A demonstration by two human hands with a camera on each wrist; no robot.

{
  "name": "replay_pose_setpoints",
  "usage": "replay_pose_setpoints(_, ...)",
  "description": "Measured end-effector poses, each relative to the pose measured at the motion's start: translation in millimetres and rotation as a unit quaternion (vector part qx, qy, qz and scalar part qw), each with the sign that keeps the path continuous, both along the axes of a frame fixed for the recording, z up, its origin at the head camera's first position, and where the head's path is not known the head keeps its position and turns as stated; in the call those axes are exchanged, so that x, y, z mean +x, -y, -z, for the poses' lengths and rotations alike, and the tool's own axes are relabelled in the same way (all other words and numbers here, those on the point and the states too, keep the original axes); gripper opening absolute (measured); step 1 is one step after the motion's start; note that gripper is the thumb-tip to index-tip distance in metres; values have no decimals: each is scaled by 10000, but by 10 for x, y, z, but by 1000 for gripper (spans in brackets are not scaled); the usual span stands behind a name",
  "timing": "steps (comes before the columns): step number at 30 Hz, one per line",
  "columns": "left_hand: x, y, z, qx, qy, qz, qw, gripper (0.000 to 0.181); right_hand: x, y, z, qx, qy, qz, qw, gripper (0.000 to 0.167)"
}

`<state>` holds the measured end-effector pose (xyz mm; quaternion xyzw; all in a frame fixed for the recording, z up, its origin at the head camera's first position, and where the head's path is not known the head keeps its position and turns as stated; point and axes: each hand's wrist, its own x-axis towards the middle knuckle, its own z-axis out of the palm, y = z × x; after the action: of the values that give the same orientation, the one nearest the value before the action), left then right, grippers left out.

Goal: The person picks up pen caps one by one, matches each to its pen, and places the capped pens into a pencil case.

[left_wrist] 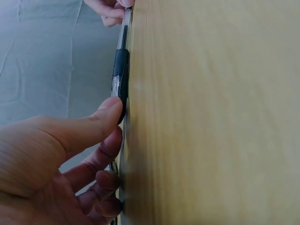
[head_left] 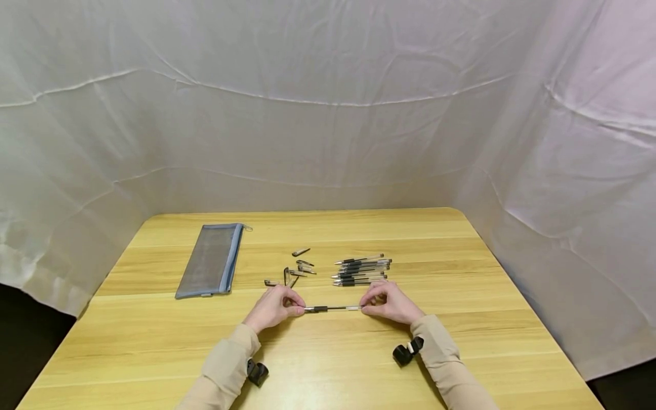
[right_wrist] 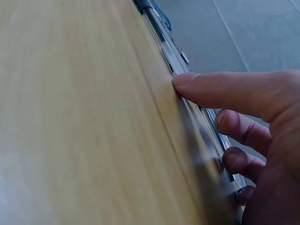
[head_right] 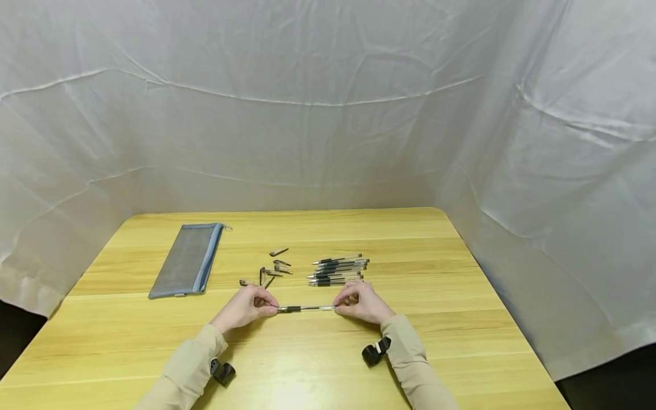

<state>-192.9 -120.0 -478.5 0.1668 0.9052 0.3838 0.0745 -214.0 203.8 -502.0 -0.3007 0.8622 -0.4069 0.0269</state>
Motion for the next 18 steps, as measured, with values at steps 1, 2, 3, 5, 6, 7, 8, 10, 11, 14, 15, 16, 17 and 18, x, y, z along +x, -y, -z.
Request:
replay_pose_setpoints(1,-1,0,1,-1,2,-7,10000,4,6,7,-8,-2,-3,7,10000,10)
replay_pose_setpoints(2,-1,0,1,-1,-3,-5,10000,4,12,14,-17,-17,-12,11,10000,10)
replay_pose_setpoints(3,-1,1,2,2,-4,-7,10000,4,19,19,-25,-25,-24,21,10000,10)
replay_pose_setpoints(5,-2,0,-3,12,-12,-14,10000,4,23,18,-34,-47,-91,16,9999,10)
replay_pose_setpoints(6,-2,0,-4,25,-12,-15,10000,4,19,9,-32,-67,-98,-4,9999,10)
replay_pose_setpoints(7,-4,2,-1,53,-12,-9,10000,4,13,-4,-25,-92,-83,-21,9999,10)
replay_pose_setpoints(8,-3,7,-2,132,10,22,9999,5,7,-18,-15,-139,-36,-25,9999,11)
replay_pose_setpoints(10,-3,26,-3,317,66,7,9995,7,-13,-51,24,-309,81,-10,9995,12)
replay_pose_setpoints(11,-8,37,0,435,108,-31,9990,8,-25,-68,43,-419,181,46,9989,13)
replay_pose_setpoints(14,-27,83,5,867,206,-295,9956,14,-49,-105,74,-819,307,437,9952,18)
replay_pose_setpoints(15,-36,97,9,981,210,-454,9939,15,-63,-117,83,-955,277,628,9931,19)
replay_pose_setpoints(16,-45,109,12,1086,214,-604,9920,15,-78,-125,86,-1083,254,861,9901,20)
replay_pose_setpoints(17,-54,121,15,1199,217,-720,9899,16,-91,-135,85,-1204,233,1096,9864,21)
replay_pose_setpoints(18,-59,134,15,1295,207,-834,9879,17,-107,-143,84,-1327,195,1298,9824,21)
